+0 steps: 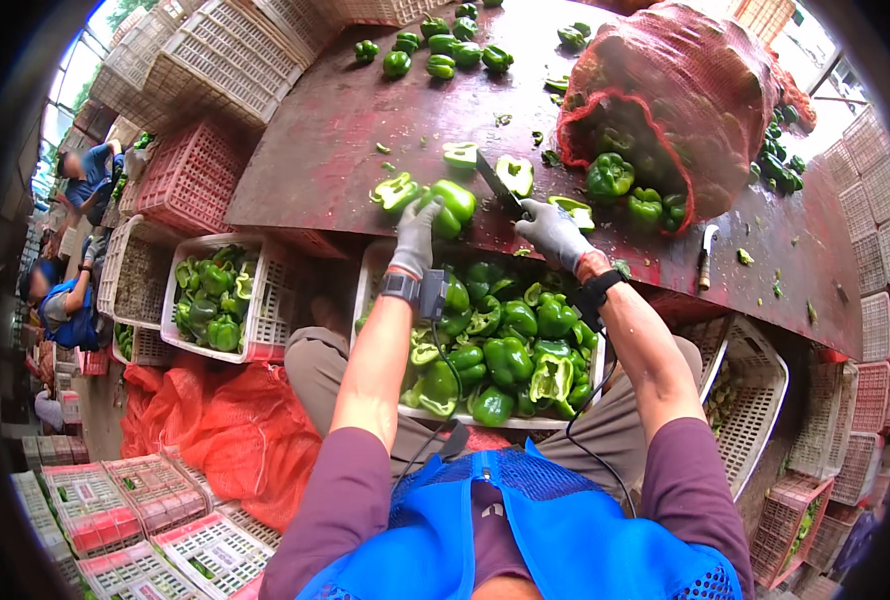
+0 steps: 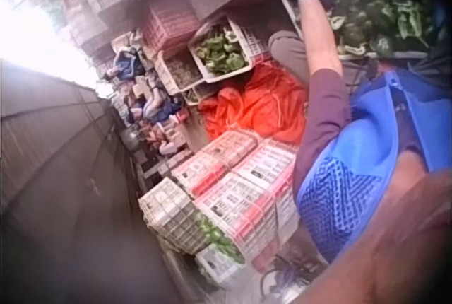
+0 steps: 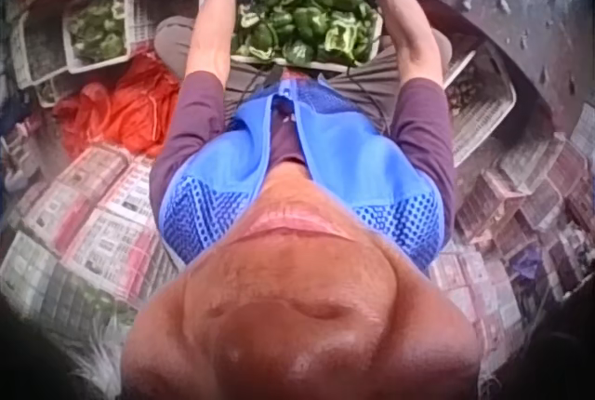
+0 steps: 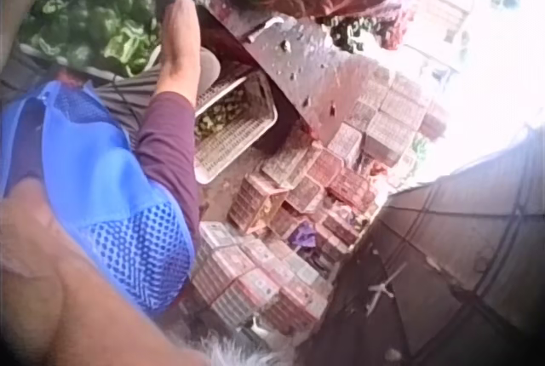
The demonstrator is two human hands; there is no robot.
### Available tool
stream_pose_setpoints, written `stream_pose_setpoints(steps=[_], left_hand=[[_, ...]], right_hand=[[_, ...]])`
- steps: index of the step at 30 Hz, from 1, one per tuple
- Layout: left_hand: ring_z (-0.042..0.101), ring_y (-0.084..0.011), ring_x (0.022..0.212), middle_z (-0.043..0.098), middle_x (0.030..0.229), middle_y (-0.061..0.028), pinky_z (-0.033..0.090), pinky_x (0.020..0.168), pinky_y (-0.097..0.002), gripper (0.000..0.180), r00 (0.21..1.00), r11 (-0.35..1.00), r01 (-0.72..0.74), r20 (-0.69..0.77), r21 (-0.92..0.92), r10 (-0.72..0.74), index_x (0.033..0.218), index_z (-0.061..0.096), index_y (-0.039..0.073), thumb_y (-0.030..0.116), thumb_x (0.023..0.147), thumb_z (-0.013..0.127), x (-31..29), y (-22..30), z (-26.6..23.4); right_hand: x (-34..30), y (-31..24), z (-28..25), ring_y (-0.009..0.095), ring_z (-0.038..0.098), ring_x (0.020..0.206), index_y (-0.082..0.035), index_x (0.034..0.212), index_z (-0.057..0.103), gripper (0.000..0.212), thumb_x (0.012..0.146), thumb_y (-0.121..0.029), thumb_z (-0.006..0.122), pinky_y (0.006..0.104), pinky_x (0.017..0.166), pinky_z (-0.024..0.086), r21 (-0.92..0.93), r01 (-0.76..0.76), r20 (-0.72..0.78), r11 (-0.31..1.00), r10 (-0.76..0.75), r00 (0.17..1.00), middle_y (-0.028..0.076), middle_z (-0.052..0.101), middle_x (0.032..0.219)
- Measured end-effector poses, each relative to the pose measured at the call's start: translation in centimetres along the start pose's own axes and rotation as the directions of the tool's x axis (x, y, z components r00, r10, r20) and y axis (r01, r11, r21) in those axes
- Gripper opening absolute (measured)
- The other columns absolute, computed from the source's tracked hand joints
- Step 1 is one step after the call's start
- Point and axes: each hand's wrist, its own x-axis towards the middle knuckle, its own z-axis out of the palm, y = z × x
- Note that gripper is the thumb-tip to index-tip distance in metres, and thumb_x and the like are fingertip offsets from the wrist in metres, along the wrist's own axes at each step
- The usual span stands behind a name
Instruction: Sorting and cutting green bell peppers at an agricultural processing facility.
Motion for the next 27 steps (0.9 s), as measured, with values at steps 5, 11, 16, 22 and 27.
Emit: stream_pose_setpoints(steps=[5,11,16,22,27], left_hand=[[0.075,-0.0156,0.111,0.081,0.129,-0.0066,0.061,0.099,-0.0341,0.051,0.991,0.979,-0.002,0.13,0.206,-0.025,0.151,0.071,0.001,0.031,0.112,0.084,1.3,-0.8,1.8],[0.076,-0.0152,0.107,0.081,0.125,-0.0065,0.063,0.092,-0.0346,0.045,0.985,0.995,-0.067,0.163,0.073,0.054,0.145,0.071,0.004,0.034,0.113,0.083,0.6,-0.7,2.8],[0.075,-0.0138,0.105,0.082,0.123,-0.0065,0.061,0.093,-0.0323,0.046,0.993,0.989,-0.06,0.107,0.132,0.046,0.145,0.071,0.002,0.034,0.114,0.082,1.3,-1.0,2.2],[0.072,-0.0141,0.109,0.082,0.127,-0.0074,0.059,0.098,-0.0326,0.053,0.997,0.999,-0.004,0.072,0.05,0.0,0.147,0.075,0.001,0.04,0.112,0.084,3.9,-2.0,-1.9],[0.072,-0.0172,0.116,0.079,0.137,-0.009,0.059,0.104,-0.0359,0.06,0.99,0.962,-0.142,0.033,0.234,0.138,0.156,0.07,0.0,0.039,0.112,0.084,3.4,-1.7,1.8]], right_hand=[[-5.0,0.7,1.6,0.046,0.082,0.105,-0.013,0.155,0.07,0.054,0.105,-0.035,0.068,0.0555,0.095,0.063,-0.14,0.098,-0.181,0.985,-0.123,0.976,0.026,0.084,0.108],[-7.3,-1.7,3.7,0.05,0.08,0.099,-0.013,0.152,0.065,0.047,0.108,-0.028,0.064,0.0614,0.089,0.061,-0.264,0.191,-0.132,0.945,-0.232,0.964,0.028,0.08,0.1],[-5.7,-3.4,4.5,0.052,0.079,0.1,-0.008,0.146,0.065,0.042,0.108,-0.028,0.062,0.0642,0.093,0.06,-0.211,0.101,-0.046,0.972,-0.113,0.992,0.03,0.08,0.101],[2.3,-6.3,6.8,0.049,0.079,0.105,0.001,0.128,0.072,0.038,0.104,-0.026,0.062,0.0586,0.095,0.06,-0.116,0.147,0.02,0.982,-0.146,0.989,0.032,0.08,0.105],[6.2,-4.5,6.2,0.047,0.082,0.114,0.0,0.124,0.081,0.041,0.099,-0.03,0.069,0.0567,0.101,0.063,-0.209,0.039,0.024,0.977,-0.035,0.999,0.03,0.083,0.117]])
